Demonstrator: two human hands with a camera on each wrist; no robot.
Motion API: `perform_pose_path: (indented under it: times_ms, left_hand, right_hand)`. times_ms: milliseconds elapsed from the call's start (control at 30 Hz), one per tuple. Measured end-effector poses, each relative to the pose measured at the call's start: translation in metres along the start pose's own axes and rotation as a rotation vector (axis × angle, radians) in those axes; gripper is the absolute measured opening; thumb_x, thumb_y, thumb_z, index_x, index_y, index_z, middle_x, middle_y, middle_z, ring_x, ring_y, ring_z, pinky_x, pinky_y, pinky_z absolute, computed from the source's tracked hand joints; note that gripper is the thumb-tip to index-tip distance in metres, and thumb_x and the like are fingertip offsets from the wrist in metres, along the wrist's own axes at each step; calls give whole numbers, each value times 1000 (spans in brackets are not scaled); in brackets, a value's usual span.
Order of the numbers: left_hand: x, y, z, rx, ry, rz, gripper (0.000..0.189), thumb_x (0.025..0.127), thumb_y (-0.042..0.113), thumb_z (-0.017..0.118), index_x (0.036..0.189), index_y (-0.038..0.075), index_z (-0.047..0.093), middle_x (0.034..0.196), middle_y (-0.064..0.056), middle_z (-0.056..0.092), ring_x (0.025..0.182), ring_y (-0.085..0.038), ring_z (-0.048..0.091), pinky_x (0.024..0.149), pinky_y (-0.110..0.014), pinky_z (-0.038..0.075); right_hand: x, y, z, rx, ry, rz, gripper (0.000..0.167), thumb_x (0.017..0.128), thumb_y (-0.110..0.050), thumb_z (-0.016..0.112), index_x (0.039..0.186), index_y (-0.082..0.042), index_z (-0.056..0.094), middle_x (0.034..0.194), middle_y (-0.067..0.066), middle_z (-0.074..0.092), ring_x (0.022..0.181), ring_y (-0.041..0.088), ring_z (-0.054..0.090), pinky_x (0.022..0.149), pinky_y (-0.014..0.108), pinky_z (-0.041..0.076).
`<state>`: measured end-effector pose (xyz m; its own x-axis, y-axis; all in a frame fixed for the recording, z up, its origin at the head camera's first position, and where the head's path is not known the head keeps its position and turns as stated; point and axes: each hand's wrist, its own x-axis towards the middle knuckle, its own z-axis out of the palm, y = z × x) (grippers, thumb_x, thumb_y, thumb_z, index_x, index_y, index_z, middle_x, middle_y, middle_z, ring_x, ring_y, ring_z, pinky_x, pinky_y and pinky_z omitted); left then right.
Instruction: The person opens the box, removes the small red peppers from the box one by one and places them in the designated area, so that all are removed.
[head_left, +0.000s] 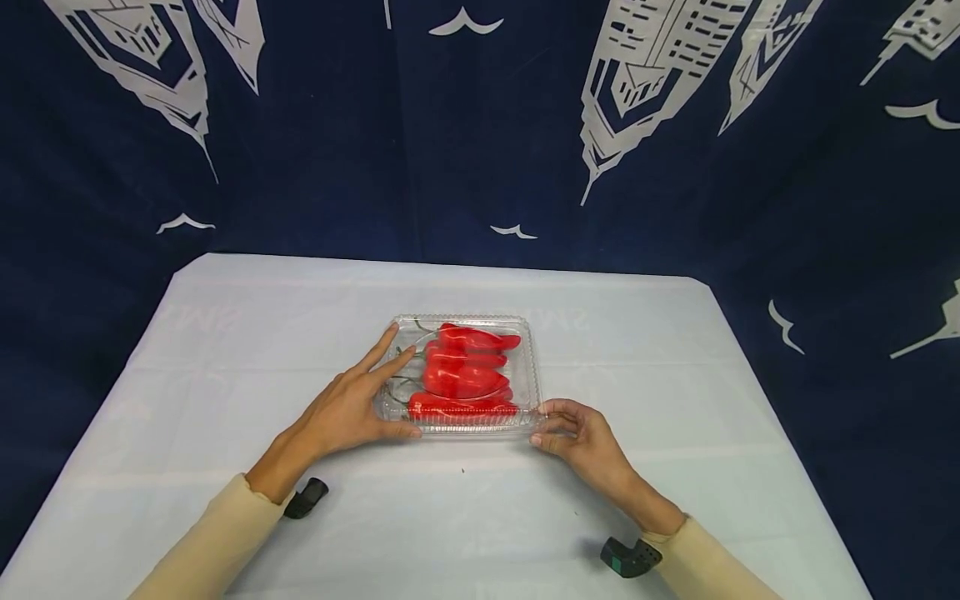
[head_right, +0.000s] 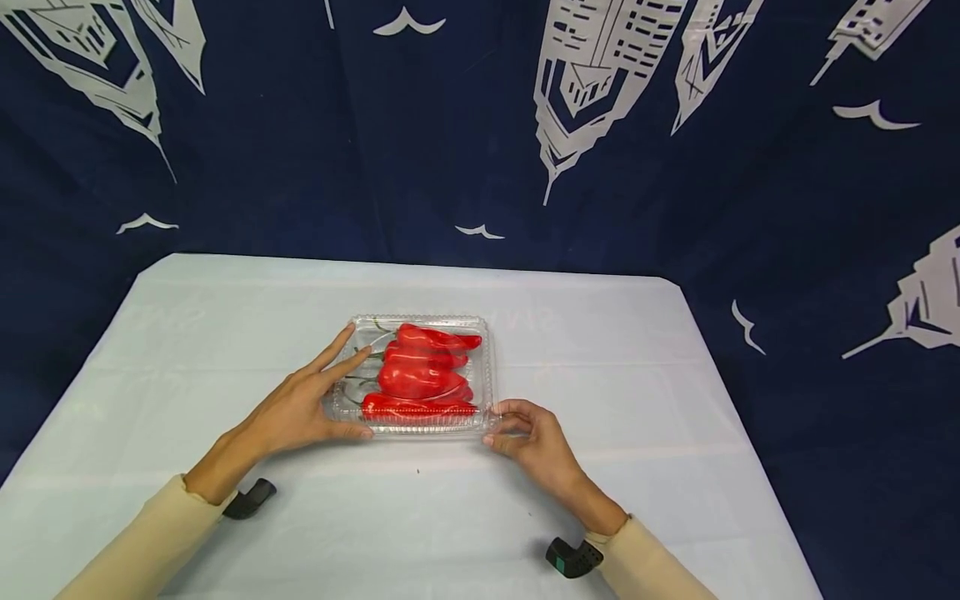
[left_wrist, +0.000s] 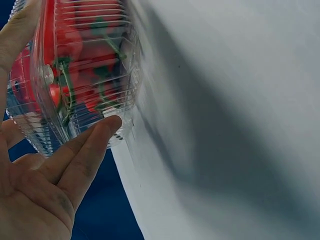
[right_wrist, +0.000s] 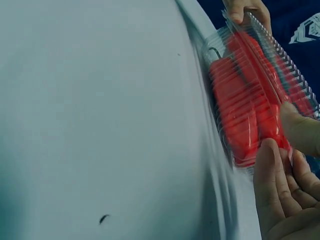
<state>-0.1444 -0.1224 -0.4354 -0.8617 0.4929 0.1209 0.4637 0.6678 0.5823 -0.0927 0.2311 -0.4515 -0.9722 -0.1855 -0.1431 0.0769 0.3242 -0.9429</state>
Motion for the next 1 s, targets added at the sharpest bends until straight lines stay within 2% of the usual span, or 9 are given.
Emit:
perform_pose_path:
  times_ms: [133, 333, 400, 500, 633, 833, 900, 1000]
  left_hand:
    - [1, 2, 0, 4, -1, -3, 109, 69, 60, 85, 156, 18, 36, 170, -1, 4, 114, -32, 65, 100, -52, 53]
    - [1, 3, 0, 7, 4, -5, 109, 68, 58, 87, 155, 15, 37, 170, -2, 5, 99, -27, 68, 96, -50, 56]
    - [1, 3, 0, 11, 7, -5, 109, 68, 57, 87, 155, 15, 38, 170, -3, 5, 101, -27, 68, 97, -51, 56]
    - [1, 3, 0, 13, 6, -4, 109, 68, 58, 87, 156, 15, 37, 170, -3, 5, 90, -23, 68, 92, -47, 57]
    - [1, 3, 1, 17, 3, -2, 110, 68, 60, 86, 156, 15, 37, 170, -3, 4, 72, -15, 60, 84, -40, 57]
    - [1, 4, 1, 18, 5, -7, 110, 68, 60, 86, 156, 16, 37, 170, -4, 5, 96, -24, 67, 94, -49, 57]
    - [1, 4, 0, 15, 2, -11, 110, 68, 58, 87, 156, 16, 36, 170, -4, 4, 97, -25, 67, 95, -50, 56]
    - [2, 4, -1, 18, 2, -12, 110, 68, 58, 87, 156, 17, 36, 170, -3, 4, 89, -23, 67, 93, -48, 57]
  right_hand:
    - [0, 1, -1, 9, -3, -8, 38, 85, 0, 77, 117, 9, 59, 97, 20, 72, 87, 6, 69, 74, 17, 56]
    - [2, 2, -4, 16, -41, -20, 37, 86, -1, 76, 117, 10, 60, 100, 18, 72, 88, 4, 69, 75, 18, 57]
    - [4, 2, -6, 12, -59, -33, 36, 85, -1, 77, 116, 10, 61, 100, 17, 72, 88, 5, 70, 75, 19, 59]
    - [7, 0, -10, 2, -81, -30, 35, 84, -3, 78, 114, 7, 63, 101, 14, 73, 88, 6, 71, 75, 20, 60]
    - [11, 0, -16, 0, -122, 7, 38, 83, -5, 80, 114, 7, 64, 104, 17, 73, 89, 9, 73, 77, 23, 60]
    - [15, -2, -23, 7, -157, 48, 40, 82, -8, 82, 113, 9, 64, 102, 17, 75, 90, 10, 73, 78, 23, 60]
    - [15, -3, -23, 8, -151, 46, 38, 83, -7, 81, 113, 9, 65, 103, 15, 75, 91, 9, 73, 78, 23, 60]
    - [15, -3, -21, -8, -137, 27, 34, 85, -6, 79, 112, 9, 65, 102, 14, 75, 91, 8, 72, 79, 22, 60]
